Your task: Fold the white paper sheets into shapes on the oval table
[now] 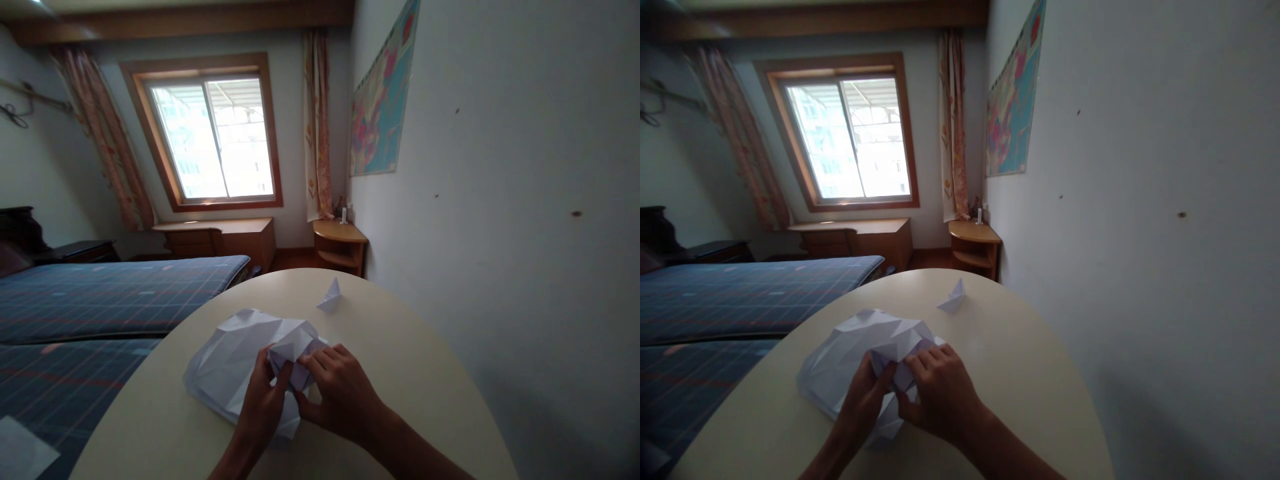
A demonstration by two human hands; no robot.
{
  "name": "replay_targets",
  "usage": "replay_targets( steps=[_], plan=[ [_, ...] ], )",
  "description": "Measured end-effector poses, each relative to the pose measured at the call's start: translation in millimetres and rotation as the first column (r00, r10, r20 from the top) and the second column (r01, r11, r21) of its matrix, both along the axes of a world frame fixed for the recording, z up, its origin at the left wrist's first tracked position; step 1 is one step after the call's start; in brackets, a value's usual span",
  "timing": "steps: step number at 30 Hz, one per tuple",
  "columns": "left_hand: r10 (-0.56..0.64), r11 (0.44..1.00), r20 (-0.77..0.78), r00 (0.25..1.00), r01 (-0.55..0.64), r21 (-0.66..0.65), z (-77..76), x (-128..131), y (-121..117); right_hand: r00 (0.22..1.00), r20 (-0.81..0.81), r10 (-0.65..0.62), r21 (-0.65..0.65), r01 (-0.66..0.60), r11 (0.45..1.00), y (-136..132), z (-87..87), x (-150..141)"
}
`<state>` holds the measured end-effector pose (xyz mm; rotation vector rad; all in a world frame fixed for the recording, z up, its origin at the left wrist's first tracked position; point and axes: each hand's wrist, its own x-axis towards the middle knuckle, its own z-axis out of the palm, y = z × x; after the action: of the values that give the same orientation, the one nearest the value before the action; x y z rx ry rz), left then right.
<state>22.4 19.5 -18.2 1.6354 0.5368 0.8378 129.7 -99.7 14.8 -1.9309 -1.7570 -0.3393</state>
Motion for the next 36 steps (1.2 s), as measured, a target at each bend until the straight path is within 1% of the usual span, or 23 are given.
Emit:
replay_targets(
  steps=[4, 7, 9, 14, 19, 23, 27, 29, 34, 36],
  plan=[
    [-0.07, 0.996, -0.023, 0.997, 0.069, -0.057, 6.6, -0.8, -1.4, 0.999, 0.038, -0.014, -0.034, 0.015, 0.999, 0.0, -2.4, 2.2],
    [-0.086, 0.996, -0.048, 0.995, 0.084, -0.035, 8.1, -1.4, 0.2, 0.998, 0.061, -0.035, -0.028, 0.037, 0.999, 1.0, -2.8, 1.9],
    [-0.097, 0.995, -0.066, 0.993, 0.097, -0.01, 8.3, -2.0, 0.3, 0.998, 0.049, -0.046, -0.025, 0.047, 0.999, 1.2, -2.0, 0.7],
    [-0.103, 0.989, -0.091, 0.991, 0.112, 0.093, 7.0, -3.6, -6.7, 0.991, -0.121, -0.062, 0.039, 0.067, 0.997, -0.2, -0.2, -1.4],
    [-0.123, 0.986, -0.116, 0.986, 0.134, 0.096, 7.8, -6.0, -17.1, 0.946, -0.321, -0.041, 0.119, 0.084, 0.989, -1.9, 0.0, -0.4],
    [-0.139, 0.978, -0.128, 0.982, 0.156, 0.136, 14.0, -6.1, -21.7, 0.928, -0.373, 0.01, 0.183, 0.063, 0.981, -2.3, 0.9, 1.0],
    [-0.06, 0.978, -0.179, 0.982, 0.094, 0.185, 14.5, -3.9, -21.0, 0.903, -0.43, 0.013, 0.209, 0.085, 0.974, -1.3, 2.4, 3.9],
    [-0.039, 0.979, -0.19, 0.981, 0.076, 0.191, 12.9, -3.1, -19.9, 0.887, -0.461, 0.014, 0.2, 0.089, 0.976, -1.2, 3.2, 4.7],
    [0.003, 0.984, -0.131, 0.991, 0.02, 0.176, 13.3, -3.4, -20.4, 0.89, -0.455, 0.035, 0.18, 0.053, 0.982, -3.0, 4.2, 2.5],
    [-0.008, 0.984, -0.116, 0.993, 0.028, 0.175, 15.2, -4.0, -21.8, 0.887, -0.459, 0.052, 0.187, 0.039, 0.982, -3.0, 3.7, 1.4]
  ],
)
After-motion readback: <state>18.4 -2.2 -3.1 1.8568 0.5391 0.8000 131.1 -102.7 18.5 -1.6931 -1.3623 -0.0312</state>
